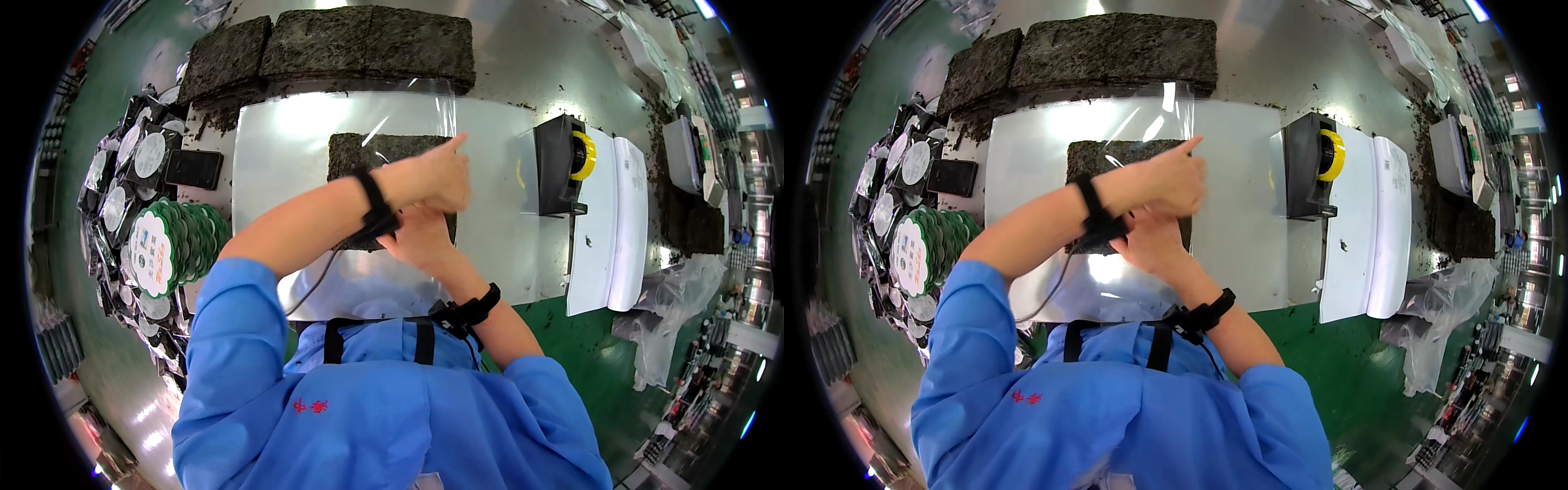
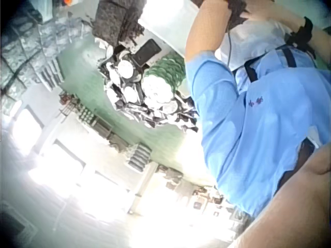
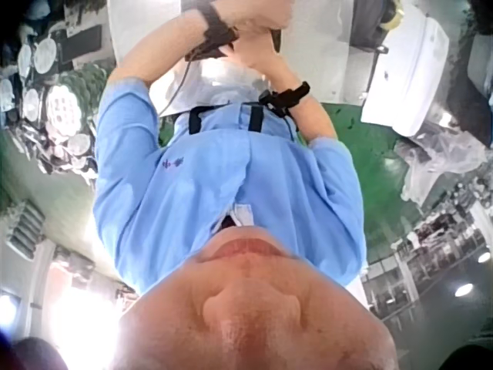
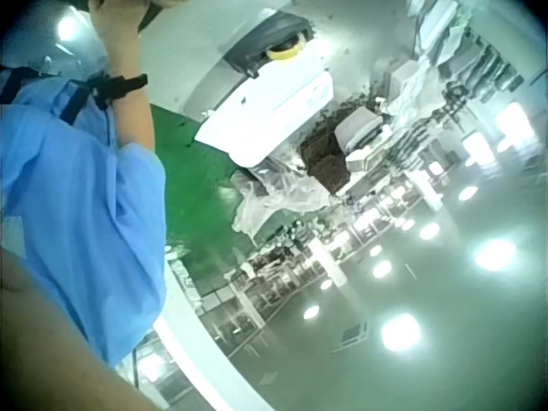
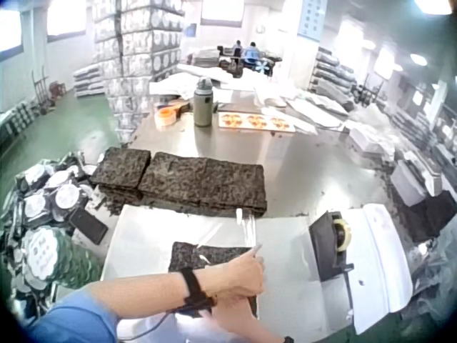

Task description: The person repeatedly picks up stacks of dark seaweed sheets, places them into clear plastic bags, folds the bags closed, and applies a round label to each package. The finished packages are stacked on the left side of the stainless steel workbench.

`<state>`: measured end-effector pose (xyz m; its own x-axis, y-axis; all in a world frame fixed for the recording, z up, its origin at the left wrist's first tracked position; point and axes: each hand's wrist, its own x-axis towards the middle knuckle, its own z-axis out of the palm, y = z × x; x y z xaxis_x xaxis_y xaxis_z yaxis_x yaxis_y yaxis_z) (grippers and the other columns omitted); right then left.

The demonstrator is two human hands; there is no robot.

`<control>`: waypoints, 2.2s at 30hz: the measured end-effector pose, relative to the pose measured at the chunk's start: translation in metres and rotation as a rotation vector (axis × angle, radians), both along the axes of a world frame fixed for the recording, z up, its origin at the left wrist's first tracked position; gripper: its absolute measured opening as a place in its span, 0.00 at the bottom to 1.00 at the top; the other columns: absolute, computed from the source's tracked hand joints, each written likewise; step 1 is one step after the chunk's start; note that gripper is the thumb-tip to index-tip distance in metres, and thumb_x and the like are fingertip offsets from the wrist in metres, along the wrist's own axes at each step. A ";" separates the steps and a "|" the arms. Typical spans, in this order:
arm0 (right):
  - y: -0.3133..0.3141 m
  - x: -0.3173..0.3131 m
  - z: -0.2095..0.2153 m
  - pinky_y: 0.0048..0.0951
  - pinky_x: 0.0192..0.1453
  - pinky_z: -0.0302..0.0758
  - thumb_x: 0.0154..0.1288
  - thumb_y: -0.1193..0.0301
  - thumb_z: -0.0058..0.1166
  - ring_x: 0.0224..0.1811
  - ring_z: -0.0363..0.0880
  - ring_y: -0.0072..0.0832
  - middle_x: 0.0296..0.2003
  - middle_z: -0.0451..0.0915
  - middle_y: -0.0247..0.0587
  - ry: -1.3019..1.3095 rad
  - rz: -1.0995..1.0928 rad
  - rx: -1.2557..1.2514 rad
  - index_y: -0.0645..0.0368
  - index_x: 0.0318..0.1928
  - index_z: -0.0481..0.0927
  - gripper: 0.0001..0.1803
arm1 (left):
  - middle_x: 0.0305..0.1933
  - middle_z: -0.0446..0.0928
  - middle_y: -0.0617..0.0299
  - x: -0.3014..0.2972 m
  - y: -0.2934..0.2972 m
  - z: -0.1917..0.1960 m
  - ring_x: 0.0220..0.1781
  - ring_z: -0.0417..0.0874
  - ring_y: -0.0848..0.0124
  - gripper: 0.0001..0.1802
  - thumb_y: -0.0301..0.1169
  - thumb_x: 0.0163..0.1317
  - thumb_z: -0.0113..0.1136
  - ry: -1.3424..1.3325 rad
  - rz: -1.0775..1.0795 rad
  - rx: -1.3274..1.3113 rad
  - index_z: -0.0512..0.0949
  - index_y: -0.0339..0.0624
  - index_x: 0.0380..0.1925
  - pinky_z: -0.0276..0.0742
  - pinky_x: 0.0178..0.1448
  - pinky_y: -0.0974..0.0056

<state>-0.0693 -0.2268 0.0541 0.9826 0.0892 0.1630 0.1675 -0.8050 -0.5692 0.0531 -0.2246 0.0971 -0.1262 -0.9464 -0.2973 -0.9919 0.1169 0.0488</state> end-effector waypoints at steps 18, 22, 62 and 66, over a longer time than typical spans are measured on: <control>-0.002 0.005 0.010 0.52 0.76 0.51 0.59 0.55 0.60 0.73 0.57 0.49 0.70 0.61 0.54 -0.144 0.034 -0.190 0.53 0.65 0.71 0.34 | 0.40 0.84 0.53 0.180 0.237 0.004 0.38 0.82 0.55 0.11 0.37 0.45 0.69 -0.462 0.827 -0.252 0.87 0.44 0.27 0.77 0.49 0.57; 0.000 0.004 0.008 0.51 0.77 0.50 0.61 0.54 0.59 0.74 0.55 0.48 0.70 0.60 0.53 -0.135 0.032 -0.219 0.52 0.66 0.71 0.34 | 0.41 0.85 0.51 0.186 0.263 0.015 0.39 0.84 0.56 0.12 0.36 0.52 0.63 0.618 1.298 -0.210 0.86 0.39 0.28 0.77 0.58 0.55; -0.155 -0.118 0.042 0.33 0.36 0.78 0.60 0.72 0.61 0.33 0.83 0.33 0.34 0.83 0.42 -0.322 -0.622 0.009 0.61 0.41 0.83 0.09 | 0.76 0.56 0.49 -0.063 0.133 -0.025 0.80 0.50 0.52 0.21 0.24 0.54 0.66 0.589 0.783 -0.583 0.75 0.45 0.49 0.44 0.80 0.49; -0.264 -0.136 0.069 0.29 0.34 0.79 0.63 0.64 0.63 0.30 0.85 0.27 0.39 0.84 0.40 0.159 -1.055 0.260 0.62 0.48 0.82 0.17 | 0.77 0.55 0.51 -0.063 0.128 -0.019 0.80 0.49 0.53 0.22 0.25 0.52 0.69 0.610 0.768 -0.562 0.76 0.45 0.48 0.42 0.80 0.48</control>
